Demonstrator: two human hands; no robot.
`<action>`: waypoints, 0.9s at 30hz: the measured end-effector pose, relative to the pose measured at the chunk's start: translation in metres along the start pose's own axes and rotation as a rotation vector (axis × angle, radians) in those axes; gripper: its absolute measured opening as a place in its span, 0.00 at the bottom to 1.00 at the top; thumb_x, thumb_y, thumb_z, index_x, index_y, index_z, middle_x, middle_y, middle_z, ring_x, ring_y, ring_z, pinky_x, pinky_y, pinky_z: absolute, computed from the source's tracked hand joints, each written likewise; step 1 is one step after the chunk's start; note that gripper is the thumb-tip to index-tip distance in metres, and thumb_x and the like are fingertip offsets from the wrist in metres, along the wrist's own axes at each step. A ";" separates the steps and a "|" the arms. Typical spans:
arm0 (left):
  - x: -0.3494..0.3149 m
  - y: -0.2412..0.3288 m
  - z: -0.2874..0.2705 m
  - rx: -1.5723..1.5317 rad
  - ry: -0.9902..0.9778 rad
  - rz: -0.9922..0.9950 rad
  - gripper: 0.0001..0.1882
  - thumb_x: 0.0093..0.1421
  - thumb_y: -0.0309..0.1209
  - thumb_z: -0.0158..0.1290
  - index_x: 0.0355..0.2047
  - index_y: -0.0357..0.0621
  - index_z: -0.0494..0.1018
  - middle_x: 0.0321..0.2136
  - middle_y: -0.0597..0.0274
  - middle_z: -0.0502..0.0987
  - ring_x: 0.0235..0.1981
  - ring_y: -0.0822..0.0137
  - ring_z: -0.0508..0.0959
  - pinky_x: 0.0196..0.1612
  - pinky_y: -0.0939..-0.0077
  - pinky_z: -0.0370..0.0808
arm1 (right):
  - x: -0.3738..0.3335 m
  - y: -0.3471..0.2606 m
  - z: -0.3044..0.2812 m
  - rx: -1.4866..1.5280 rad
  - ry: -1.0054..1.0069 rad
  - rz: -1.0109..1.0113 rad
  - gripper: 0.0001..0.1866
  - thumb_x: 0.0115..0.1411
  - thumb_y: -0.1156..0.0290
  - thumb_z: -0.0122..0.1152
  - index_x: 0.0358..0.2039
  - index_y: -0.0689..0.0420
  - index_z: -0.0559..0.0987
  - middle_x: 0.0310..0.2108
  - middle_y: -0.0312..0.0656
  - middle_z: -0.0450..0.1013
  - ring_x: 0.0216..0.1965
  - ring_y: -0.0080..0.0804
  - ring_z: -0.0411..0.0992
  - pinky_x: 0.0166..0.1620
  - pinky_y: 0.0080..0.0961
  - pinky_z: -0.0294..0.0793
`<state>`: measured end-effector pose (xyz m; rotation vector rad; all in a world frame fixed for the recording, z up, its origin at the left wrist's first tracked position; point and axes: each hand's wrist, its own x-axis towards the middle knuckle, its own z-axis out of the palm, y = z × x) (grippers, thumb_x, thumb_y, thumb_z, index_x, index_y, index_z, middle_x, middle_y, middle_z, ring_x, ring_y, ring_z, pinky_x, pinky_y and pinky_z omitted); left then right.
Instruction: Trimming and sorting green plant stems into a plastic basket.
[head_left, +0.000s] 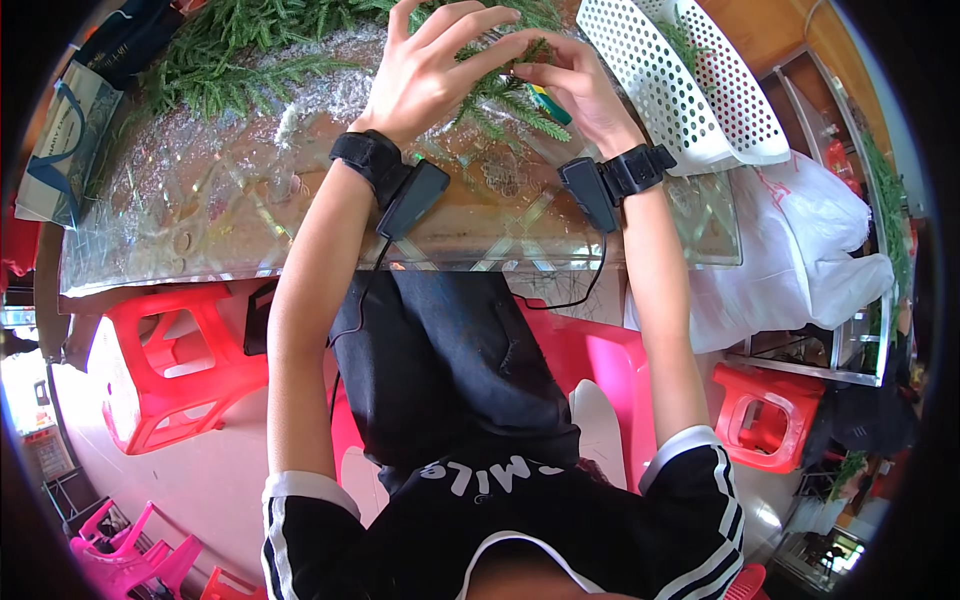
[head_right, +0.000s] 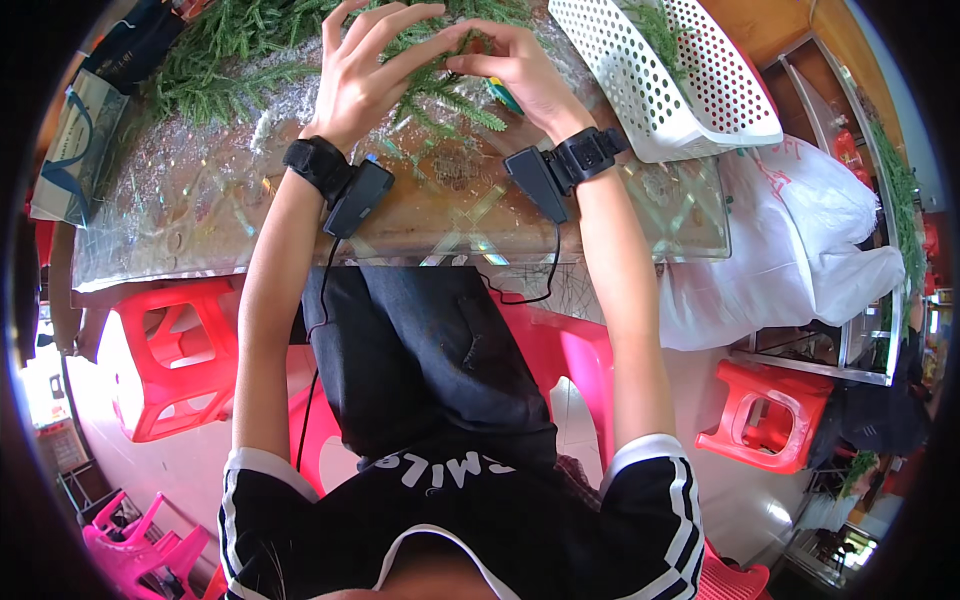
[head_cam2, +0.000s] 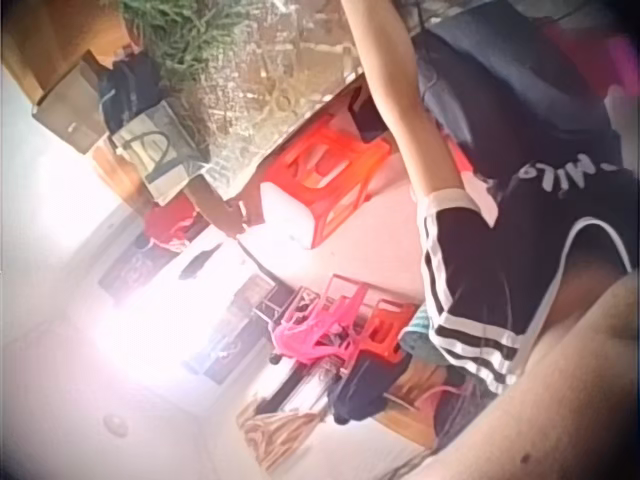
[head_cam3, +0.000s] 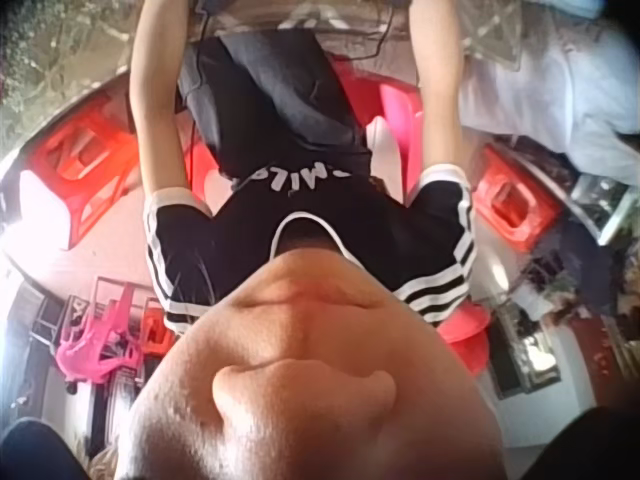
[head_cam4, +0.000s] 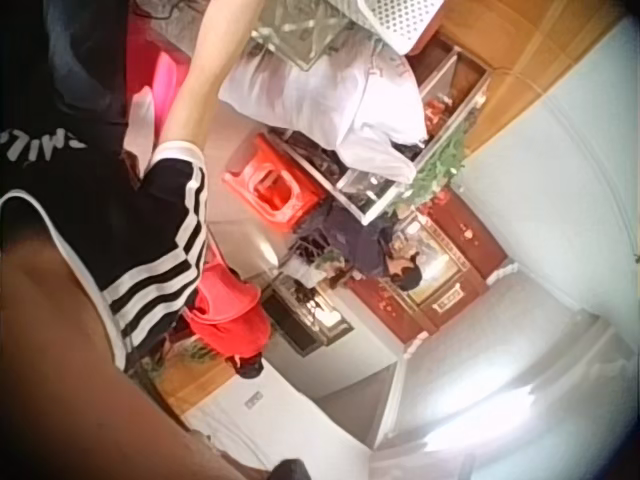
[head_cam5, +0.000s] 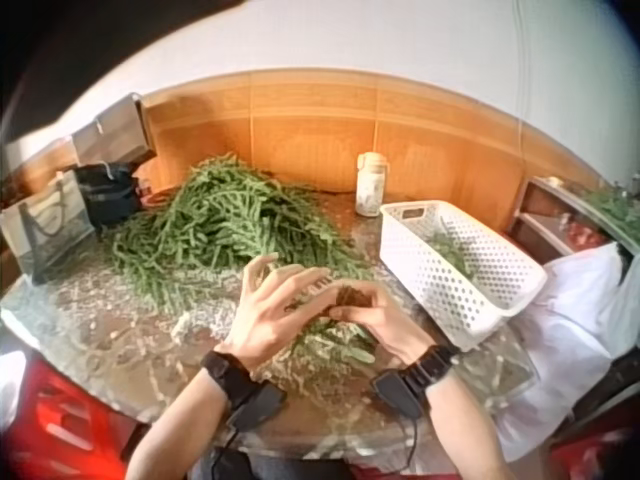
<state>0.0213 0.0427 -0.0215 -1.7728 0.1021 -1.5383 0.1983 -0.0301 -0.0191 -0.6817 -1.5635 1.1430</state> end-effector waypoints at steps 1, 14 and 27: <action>0.002 0.001 0.000 -0.008 0.007 -0.005 0.22 0.46 0.26 0.53 0.45 0.55 0.74 0.47 0.63 0.70 0.46 0.64 0.70 0.52 0.53 0.60 | 0.001 0.001 -0.002 -0.061 -0.011 -0.019 0.09 0.55 0.71 0.60 0.35 0.60 0.79 0.27 0.33 0.75 0.29 0.18 0.69 0.35 0.15 0.65; 0.004 0.001 -0.013 -0.006 -0.192 -0.121 0.15 0.44 0.26 0.56 0.35 0.51 0.74 0.45 0.61 0.70 0.45 0.60 0.70 0.51 0.53 0.60 | 0.004 -0.010 0.002 -0.311 -0.062 0.081 0.09 0.57 0.72 0.57 0.36 0.61 0.78 0.28 0.32 0.74 0.31 0.14 0.70 0.34 0.12 0.67; -0.004 0.004 0.000 -0.223 0.072 -0.251 0.11 0.41 0.26 0.59 0.28 0.49 0.73 0.39 0.62 0.72 0.43 0.58 0.69 0.49 0.57 0.60 | 0.004 -0.004 -0.008 -0.449 -0.085 0.008 0.12 0.59 0.70 0.54 0.36 0.67 0.76 0.33 0.39 0.75 0.36 0.19 0.71 0.40 0.15 0.68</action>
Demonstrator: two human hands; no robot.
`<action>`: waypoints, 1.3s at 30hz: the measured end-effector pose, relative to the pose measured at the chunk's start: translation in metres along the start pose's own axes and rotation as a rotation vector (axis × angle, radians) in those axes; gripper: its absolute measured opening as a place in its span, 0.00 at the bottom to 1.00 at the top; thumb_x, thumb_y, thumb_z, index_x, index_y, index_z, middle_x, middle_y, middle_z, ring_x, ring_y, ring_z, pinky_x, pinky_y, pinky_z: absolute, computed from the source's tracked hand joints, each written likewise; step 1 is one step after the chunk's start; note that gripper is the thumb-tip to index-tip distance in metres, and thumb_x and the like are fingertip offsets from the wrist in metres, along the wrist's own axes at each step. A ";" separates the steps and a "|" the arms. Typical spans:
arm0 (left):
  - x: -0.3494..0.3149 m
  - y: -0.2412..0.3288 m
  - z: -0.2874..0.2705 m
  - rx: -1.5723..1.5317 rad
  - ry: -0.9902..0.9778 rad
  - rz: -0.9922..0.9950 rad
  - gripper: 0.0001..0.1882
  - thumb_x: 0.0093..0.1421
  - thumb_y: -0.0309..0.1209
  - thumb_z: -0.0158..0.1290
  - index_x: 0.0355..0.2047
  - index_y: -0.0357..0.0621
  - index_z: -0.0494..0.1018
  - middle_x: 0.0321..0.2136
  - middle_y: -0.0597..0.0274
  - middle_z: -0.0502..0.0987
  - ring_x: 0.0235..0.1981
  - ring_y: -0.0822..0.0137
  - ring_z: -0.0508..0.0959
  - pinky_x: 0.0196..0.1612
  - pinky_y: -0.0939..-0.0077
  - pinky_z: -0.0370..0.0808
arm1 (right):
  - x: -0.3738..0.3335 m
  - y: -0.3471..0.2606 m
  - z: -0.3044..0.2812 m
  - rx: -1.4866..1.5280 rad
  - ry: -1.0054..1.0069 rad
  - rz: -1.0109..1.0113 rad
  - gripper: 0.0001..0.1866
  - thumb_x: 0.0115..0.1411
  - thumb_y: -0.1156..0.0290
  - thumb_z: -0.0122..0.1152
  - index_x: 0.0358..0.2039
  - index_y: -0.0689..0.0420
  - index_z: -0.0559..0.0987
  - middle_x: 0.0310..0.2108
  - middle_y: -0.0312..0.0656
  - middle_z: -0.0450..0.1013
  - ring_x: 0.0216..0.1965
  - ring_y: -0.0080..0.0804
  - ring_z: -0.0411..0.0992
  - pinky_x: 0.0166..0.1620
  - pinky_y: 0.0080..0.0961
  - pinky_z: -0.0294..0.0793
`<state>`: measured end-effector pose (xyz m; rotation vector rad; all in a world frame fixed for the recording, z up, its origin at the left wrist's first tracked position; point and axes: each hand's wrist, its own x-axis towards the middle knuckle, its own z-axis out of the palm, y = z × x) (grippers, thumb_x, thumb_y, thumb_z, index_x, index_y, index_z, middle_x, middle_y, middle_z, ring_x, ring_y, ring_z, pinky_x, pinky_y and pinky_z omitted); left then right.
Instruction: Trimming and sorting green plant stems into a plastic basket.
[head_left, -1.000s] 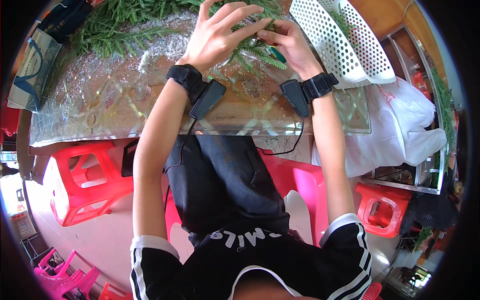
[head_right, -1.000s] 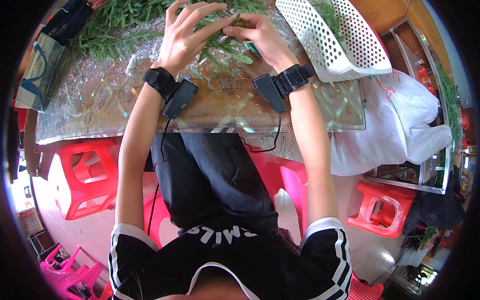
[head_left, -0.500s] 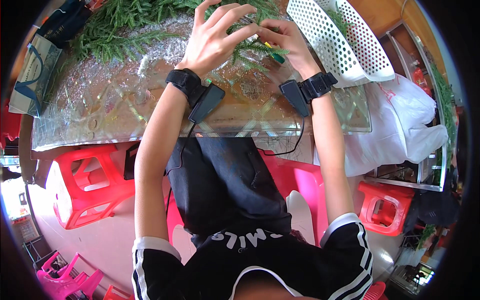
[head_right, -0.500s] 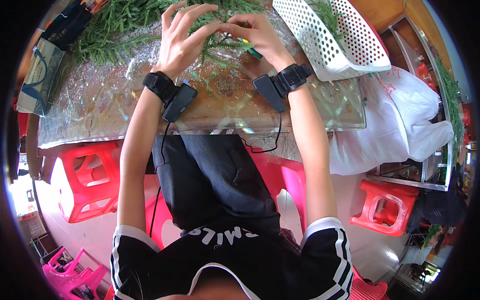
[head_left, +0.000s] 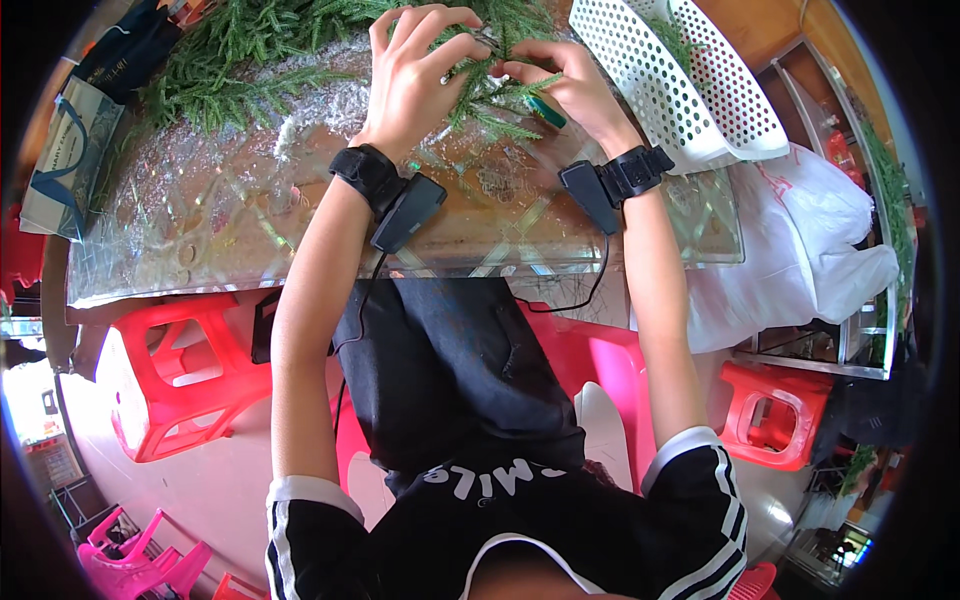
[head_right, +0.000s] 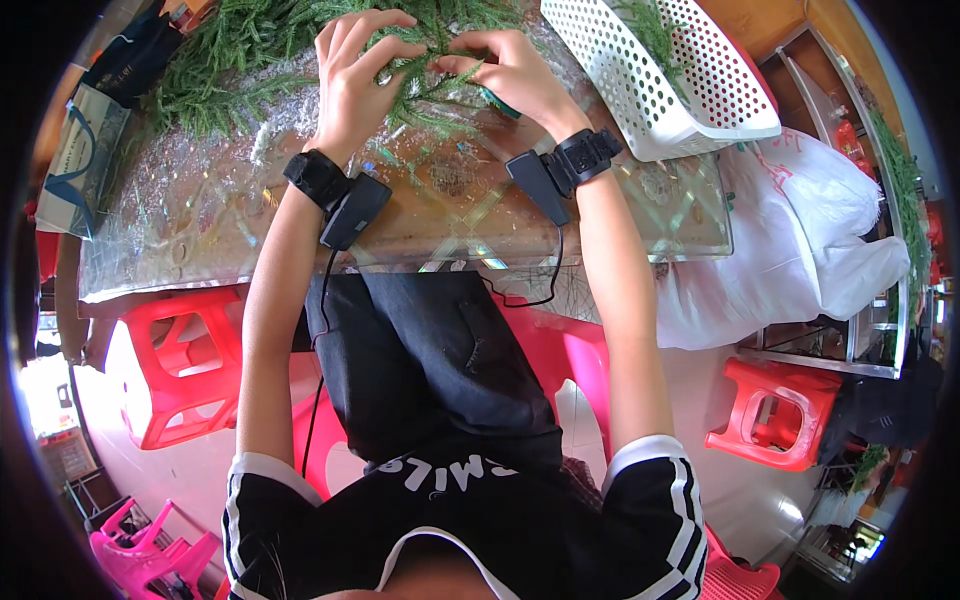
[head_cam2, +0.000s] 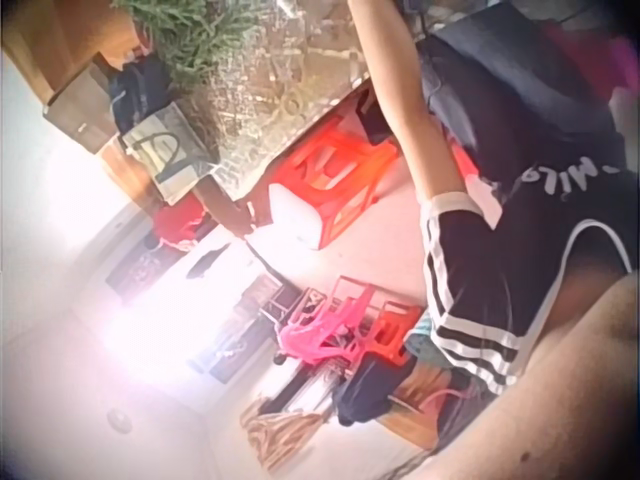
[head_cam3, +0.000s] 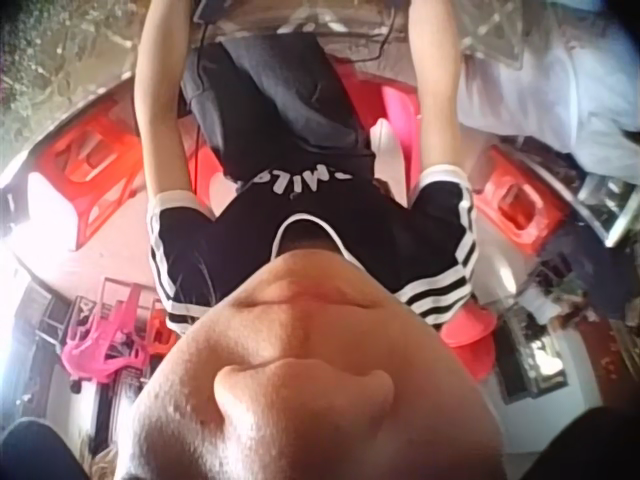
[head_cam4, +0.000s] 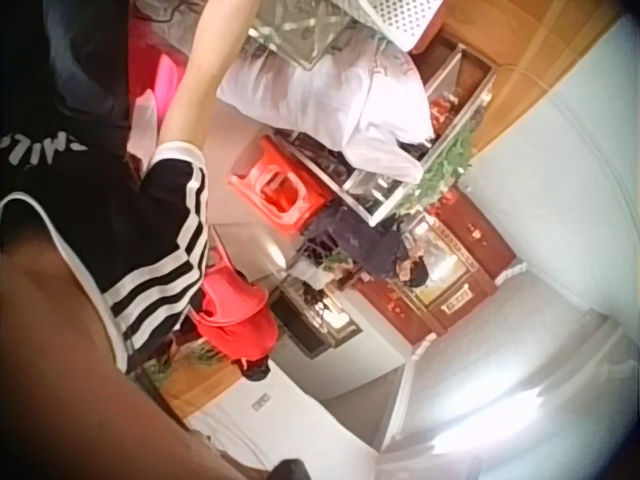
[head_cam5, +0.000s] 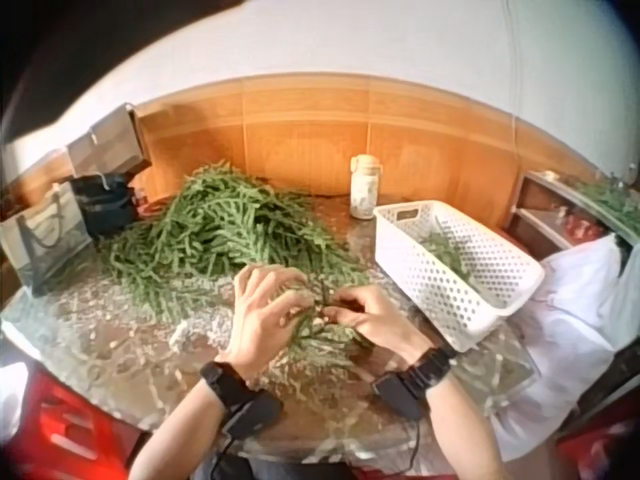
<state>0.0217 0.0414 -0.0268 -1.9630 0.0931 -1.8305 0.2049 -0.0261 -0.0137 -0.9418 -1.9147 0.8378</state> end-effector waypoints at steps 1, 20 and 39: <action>-0.001 0.000 0.002 -0.003 0.001 0.001 0.11 0.41 0.26 0.59 0.28 0.49 0.73 0.39 0.62 0.72 0.43 0.58 0.69 0.49 0.57 0.60 | -0.001 0.000 -0.001 -0.001 0.003 0.001 0.12 0.59 0.70 0.54 0.36 0.67 0.76 0.33 0.39 0.75 0.36 0.19 0.71 0.40 0.15 0.68; 0.034 0.040 -0.029 0.167 -0.520 -0.466 0.15 0.36 0.21 0.57 0.28 0.51 0.77 0.41 0.70 0.72 0.44 0.65 0.70 0.50 0.66 0.60 | -0.004 -0.005 -0.004 0.042 -0.043 -0.017 0.12 0.58 0.69 0.56 0.38 0.65 0.77 0.33 0.36 0.76 0.35 0.16 0.69 0.39 0.14 0.67; 0.017 0.035 -0.022 -0.492 -0.354 -1.217 0.11 0.44 0.17 0.56 0.31 0.35 0.73 0.36 0.63 0.72 0.38 0.71 0.72 0.42 0.79 0.68 | -0.005 -0.011 0.005 -0.550 0.231 -0.396 0.10 0.51 0.75 0.61 0.33 0.66 0.77 0.25 0.44 0.73 0.26 0.29 0.72 0.30 0.21 0.69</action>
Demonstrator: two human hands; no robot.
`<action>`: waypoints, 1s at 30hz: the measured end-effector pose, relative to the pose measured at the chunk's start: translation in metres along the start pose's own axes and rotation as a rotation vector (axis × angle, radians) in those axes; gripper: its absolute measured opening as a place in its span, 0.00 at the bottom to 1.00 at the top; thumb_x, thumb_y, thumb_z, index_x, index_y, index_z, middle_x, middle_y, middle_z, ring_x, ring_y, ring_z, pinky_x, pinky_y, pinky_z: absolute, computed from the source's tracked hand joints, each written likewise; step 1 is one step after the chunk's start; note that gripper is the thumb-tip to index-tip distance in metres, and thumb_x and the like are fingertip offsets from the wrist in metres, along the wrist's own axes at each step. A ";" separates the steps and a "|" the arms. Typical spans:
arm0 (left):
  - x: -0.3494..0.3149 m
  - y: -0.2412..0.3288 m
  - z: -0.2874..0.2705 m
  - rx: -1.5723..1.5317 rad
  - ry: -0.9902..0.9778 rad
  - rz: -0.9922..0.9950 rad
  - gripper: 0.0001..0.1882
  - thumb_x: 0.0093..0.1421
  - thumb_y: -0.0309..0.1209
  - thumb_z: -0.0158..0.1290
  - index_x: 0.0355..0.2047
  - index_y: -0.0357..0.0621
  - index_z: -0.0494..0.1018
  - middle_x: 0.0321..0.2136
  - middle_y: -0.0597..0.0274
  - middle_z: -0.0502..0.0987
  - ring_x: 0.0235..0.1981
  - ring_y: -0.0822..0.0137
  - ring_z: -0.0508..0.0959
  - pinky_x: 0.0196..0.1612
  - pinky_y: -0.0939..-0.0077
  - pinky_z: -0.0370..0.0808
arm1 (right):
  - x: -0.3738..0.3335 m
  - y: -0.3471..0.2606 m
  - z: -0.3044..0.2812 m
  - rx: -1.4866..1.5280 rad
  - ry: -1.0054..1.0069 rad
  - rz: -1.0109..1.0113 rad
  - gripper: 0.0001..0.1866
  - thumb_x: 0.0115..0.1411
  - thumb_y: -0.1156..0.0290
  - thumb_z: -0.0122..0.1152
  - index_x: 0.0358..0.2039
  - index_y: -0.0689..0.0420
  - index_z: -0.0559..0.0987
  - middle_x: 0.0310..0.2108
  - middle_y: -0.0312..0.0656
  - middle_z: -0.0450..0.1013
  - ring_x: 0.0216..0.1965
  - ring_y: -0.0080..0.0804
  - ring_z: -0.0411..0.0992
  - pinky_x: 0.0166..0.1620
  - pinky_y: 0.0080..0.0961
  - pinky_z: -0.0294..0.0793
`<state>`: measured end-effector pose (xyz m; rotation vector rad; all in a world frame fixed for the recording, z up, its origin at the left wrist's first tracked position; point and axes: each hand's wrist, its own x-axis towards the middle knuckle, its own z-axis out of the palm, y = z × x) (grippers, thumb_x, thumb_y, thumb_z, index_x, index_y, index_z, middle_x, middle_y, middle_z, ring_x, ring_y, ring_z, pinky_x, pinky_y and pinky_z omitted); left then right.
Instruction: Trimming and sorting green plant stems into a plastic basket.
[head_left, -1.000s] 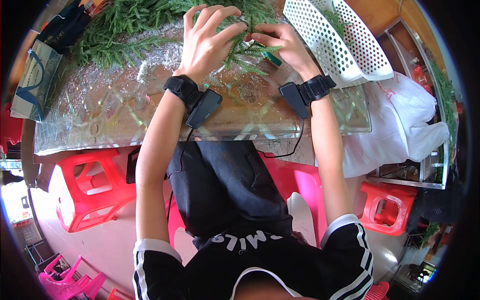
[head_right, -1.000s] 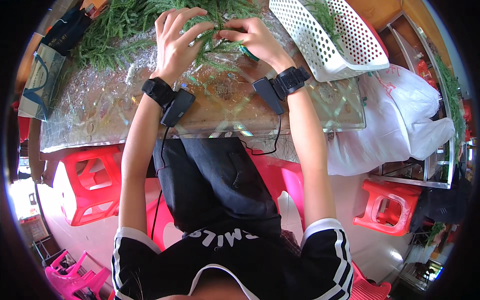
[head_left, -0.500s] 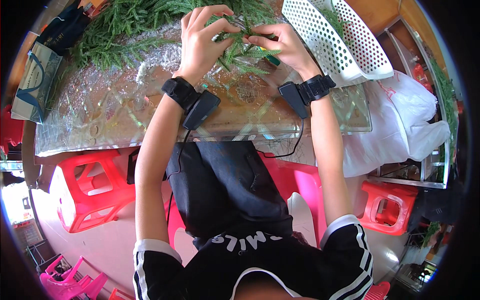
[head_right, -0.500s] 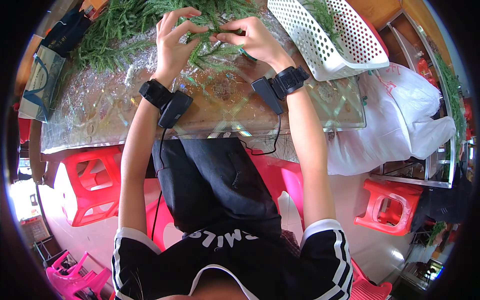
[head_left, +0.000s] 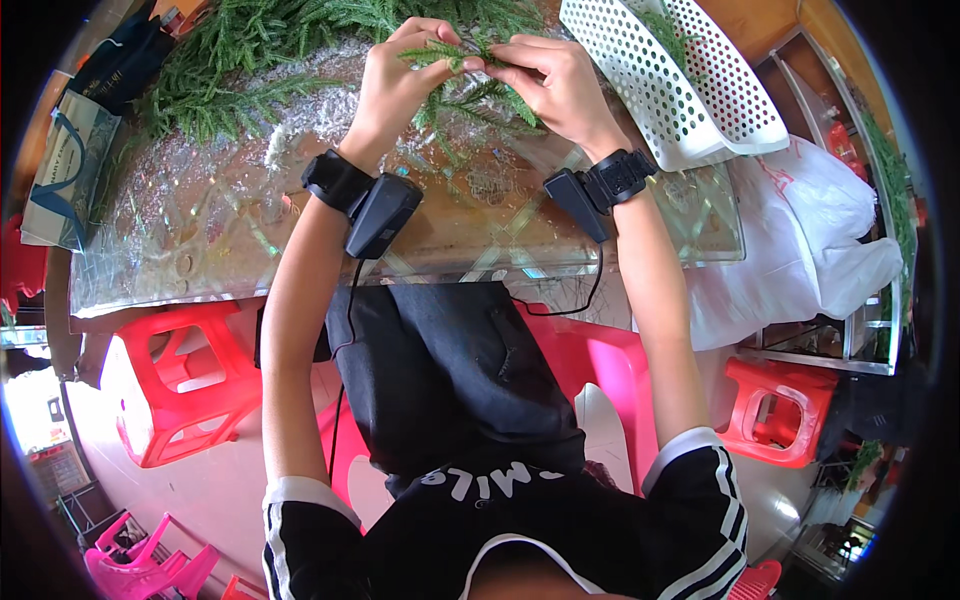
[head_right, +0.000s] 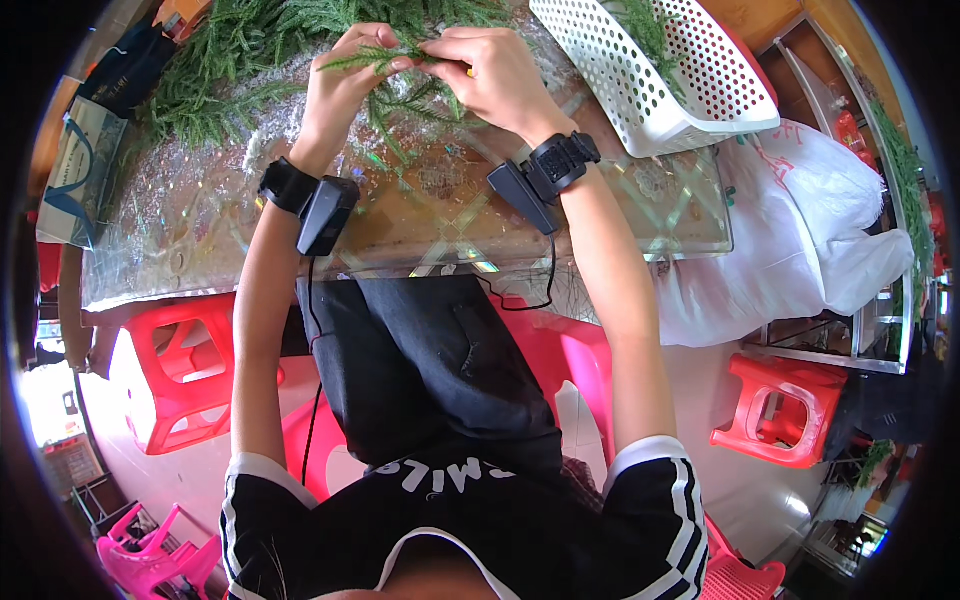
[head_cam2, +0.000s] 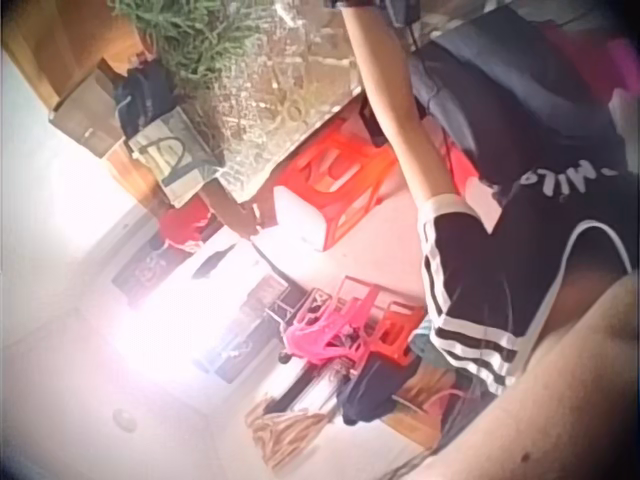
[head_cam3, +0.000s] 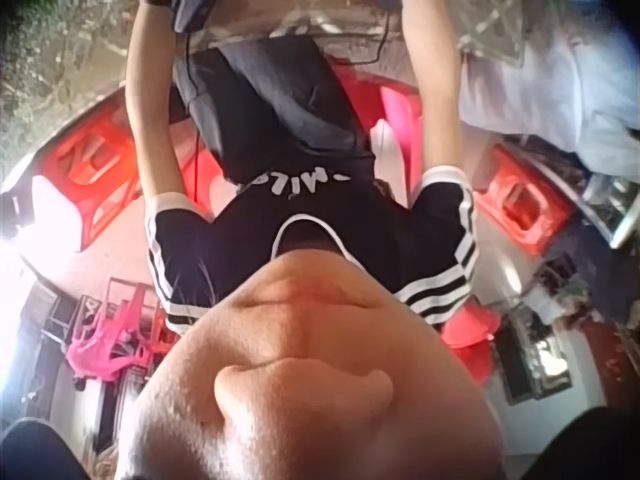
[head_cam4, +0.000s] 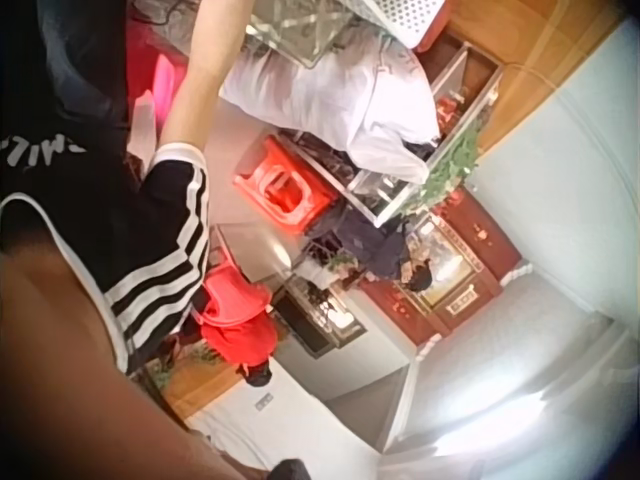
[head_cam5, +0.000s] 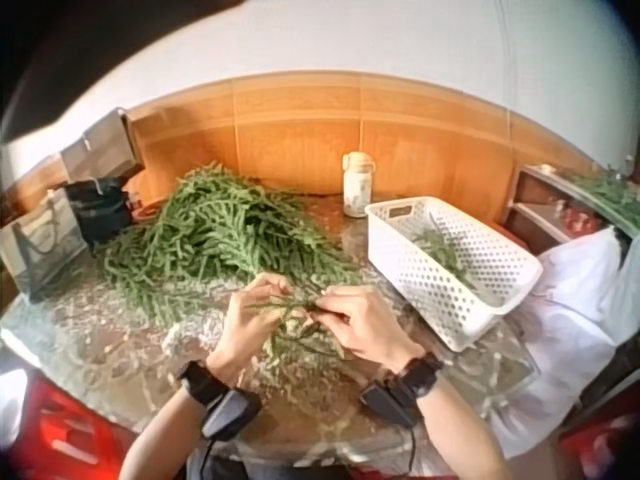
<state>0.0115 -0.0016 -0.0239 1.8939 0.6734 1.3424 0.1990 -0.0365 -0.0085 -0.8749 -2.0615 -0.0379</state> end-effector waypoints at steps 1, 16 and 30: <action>0.000 0.002 0.001 -0.077 0.014 -0.072 0.13 0.42 0.17 0.56 0.32 0.35 0.73 0.36 0.64 0.72 0.37 0.73 0.72 0.41 0.81 0.68 | 0.000 0.000 0.000 -0.005 -0.004 0.006 0.09 0.50 0.75 0.61 0.33 0.66 0.77 0.25 0.44 0.74 0.26 0.29 0.72 0.30 0.21 0.69; 0.037 -0.010 -0.004 0.379 0.160 1.054 0.14 0.39 0.26 0.60 0.31 0.46 0.75 0.39 0.59 0.70 0.41 0.58 0.69 0.46 0.61 0.62 | -0.001 0.009 -0.002 0.563 -0.197 0.326 0.10 0.57 0.73 0.55 0.36 0.66 0.78 0.30 0.35 0.76 0.30 0.16 0.70 0.33 0.13 0.67; 0.037 -0.021 -0.007 0.307 0.137 1.250 0.12 0.39 0.24 0.60 0.28 0.46 0.76 0.38 0.62 0.71 0.41 0.59 0.70 0.45 0.64 0.63 | -0.001 0.006 -0.009 0.598 -0.311 0.397 0.12 0.56 0.67 0.59 0.36 0.62 0.79 0.30 0.39 0.77 0.30 0.16 0.69 0.33 0.16 0.66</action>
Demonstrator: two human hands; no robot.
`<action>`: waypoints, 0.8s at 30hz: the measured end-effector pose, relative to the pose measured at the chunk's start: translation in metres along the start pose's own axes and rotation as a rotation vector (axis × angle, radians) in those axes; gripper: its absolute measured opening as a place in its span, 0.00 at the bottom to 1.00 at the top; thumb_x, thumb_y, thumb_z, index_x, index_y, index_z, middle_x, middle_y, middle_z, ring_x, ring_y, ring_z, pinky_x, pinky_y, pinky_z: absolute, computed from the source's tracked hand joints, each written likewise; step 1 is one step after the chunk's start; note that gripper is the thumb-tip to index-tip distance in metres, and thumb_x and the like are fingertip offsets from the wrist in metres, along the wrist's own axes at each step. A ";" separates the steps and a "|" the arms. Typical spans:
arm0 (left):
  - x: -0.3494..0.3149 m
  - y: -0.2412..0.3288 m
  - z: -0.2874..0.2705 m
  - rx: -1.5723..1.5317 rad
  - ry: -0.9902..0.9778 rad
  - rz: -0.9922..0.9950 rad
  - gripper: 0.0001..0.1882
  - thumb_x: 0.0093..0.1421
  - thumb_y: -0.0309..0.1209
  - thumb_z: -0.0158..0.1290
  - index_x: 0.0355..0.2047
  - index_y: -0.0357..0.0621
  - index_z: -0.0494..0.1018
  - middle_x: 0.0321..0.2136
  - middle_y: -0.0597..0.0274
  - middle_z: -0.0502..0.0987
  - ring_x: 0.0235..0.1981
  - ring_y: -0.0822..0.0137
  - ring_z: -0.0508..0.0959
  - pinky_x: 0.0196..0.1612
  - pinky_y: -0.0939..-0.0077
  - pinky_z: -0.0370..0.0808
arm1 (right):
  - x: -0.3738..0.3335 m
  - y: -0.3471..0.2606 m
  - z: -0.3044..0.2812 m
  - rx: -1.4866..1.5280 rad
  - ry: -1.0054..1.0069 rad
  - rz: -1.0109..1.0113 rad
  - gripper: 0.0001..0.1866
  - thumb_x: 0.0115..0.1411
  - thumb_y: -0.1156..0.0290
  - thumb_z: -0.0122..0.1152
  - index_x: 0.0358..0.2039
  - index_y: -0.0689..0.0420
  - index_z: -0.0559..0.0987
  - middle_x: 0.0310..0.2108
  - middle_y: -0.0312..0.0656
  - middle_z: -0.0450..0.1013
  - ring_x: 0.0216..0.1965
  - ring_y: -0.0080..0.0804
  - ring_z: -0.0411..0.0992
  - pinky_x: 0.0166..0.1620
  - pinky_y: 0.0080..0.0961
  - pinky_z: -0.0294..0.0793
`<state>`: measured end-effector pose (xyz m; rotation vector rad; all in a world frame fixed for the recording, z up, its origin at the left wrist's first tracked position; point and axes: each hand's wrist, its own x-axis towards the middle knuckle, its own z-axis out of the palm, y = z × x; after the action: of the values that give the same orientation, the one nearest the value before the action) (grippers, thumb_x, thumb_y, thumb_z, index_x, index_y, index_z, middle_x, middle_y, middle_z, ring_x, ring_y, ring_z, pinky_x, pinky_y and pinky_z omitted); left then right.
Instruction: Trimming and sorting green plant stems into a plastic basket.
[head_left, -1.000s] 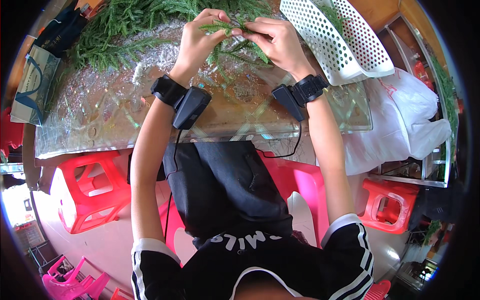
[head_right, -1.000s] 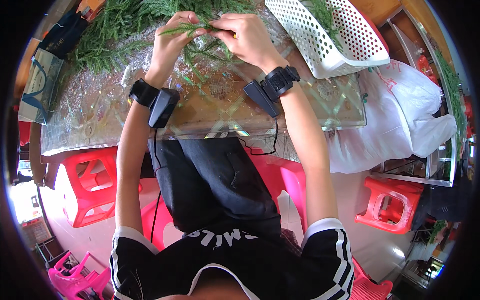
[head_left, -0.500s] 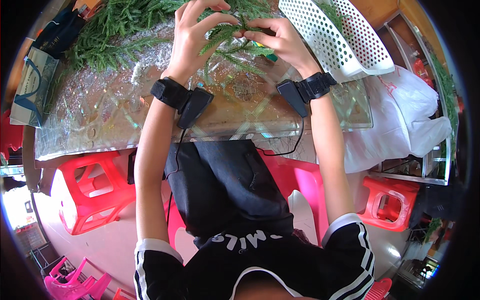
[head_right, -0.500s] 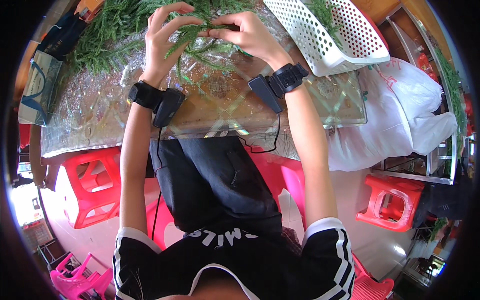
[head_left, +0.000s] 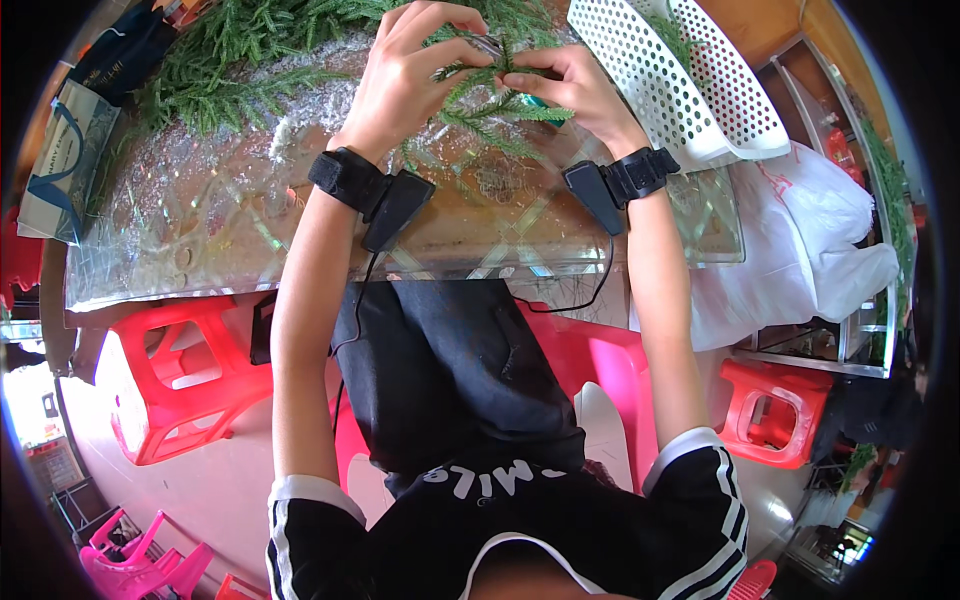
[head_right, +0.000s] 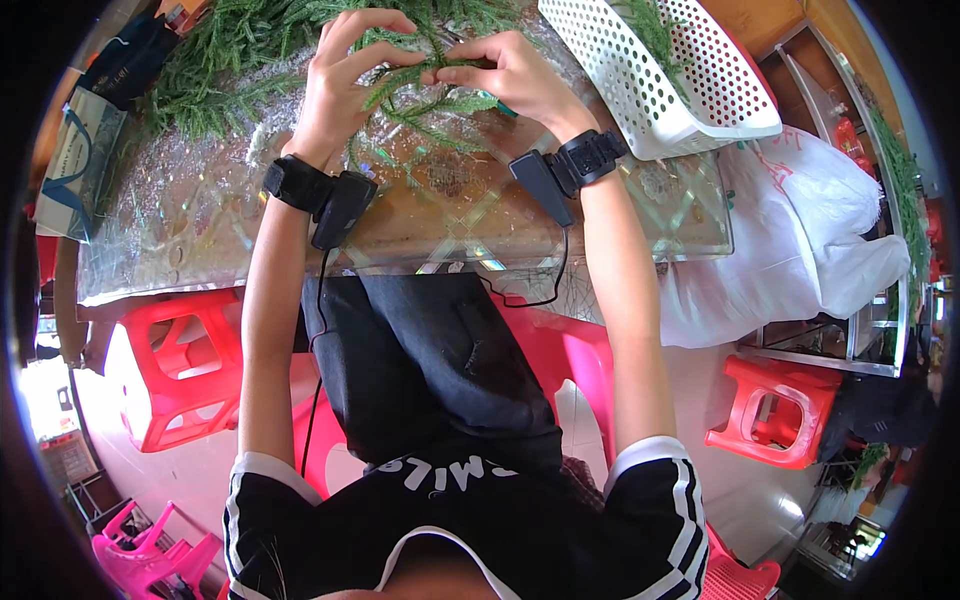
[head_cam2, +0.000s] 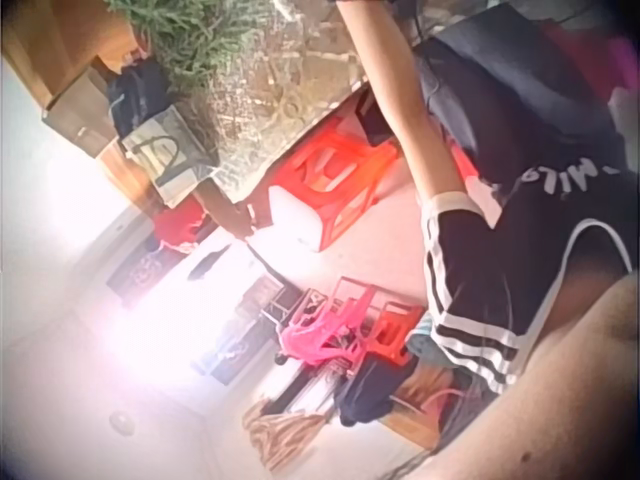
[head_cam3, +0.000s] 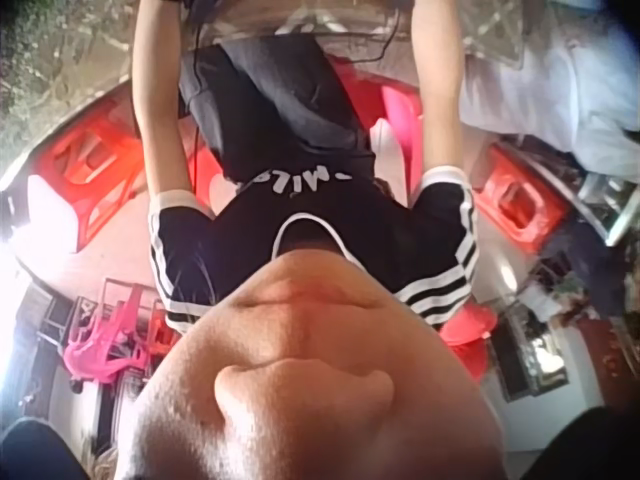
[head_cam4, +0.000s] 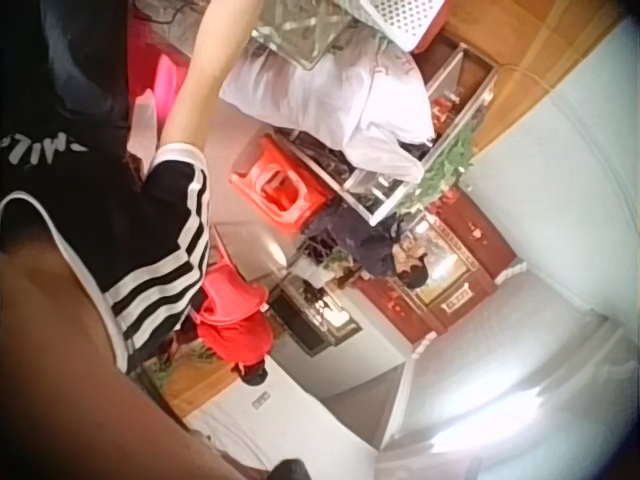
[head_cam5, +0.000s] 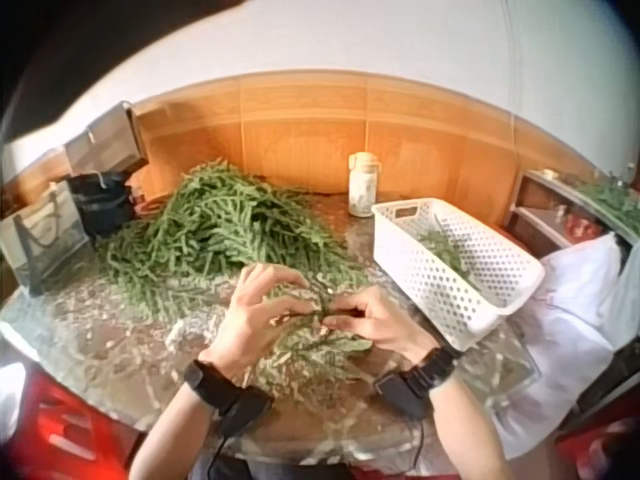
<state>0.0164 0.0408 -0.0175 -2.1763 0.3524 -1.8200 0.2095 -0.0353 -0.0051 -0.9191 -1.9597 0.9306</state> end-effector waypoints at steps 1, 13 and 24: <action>0.000 -0.001 -0.002 -0.005 -0.007 0.008 0.12 0.39 0.24 0.61 0.27 0.46 0.75 0.38 0.61 0.71 0.41 0.59 0.70 0.45 0.64 0.64 | 0.000 -0.001 0.001 -0.033 -0.002 -0.002 0.12 0.55 0.68 0.60 0.36 0.62 0.79 0.30 0.38 0.77 0.29 0.16 0.69 0.33 0.16 0.66; 0.004 0.003 0.000 -0.122 -0.028 -0.054 0.09 0.38 0.23 0.61 0.22 0.43 0.73 0.38 0.60 0.71 0.41 0.59 0.70 0.43 0.64 0.66 | -0.002 0.000 0.006 -0.206 0.110 -0.124 0.11 0.51 0.73 0.62 0.36 0.61 0.79 0.29 0.42 0.77 0.26 0.19 0.71 0.29 0.19 0.69; 0.040 0.044 -0.020 -0.139 -0.359 -1.067 0.09 0.45 0.27 0.61 0.25 0.39 0.74 0.40 0.56 0.70 0.42 0.57 0.69 0.42 0.66 0.68 | 0.000 -0.004 0.020 -0.664 0.366 -0.526 0.09 0.45 0.82 0.60 0.30 0.62 0.78 0.27 0.43 0.74 0.21 0.38 0.71 0.23 0.26 0.69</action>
<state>0.0033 -0.0154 0.0063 -3.0110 -0.9632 -1.7274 0.1916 -0.0430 -0.0111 -0.7767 -2.0448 -0.1978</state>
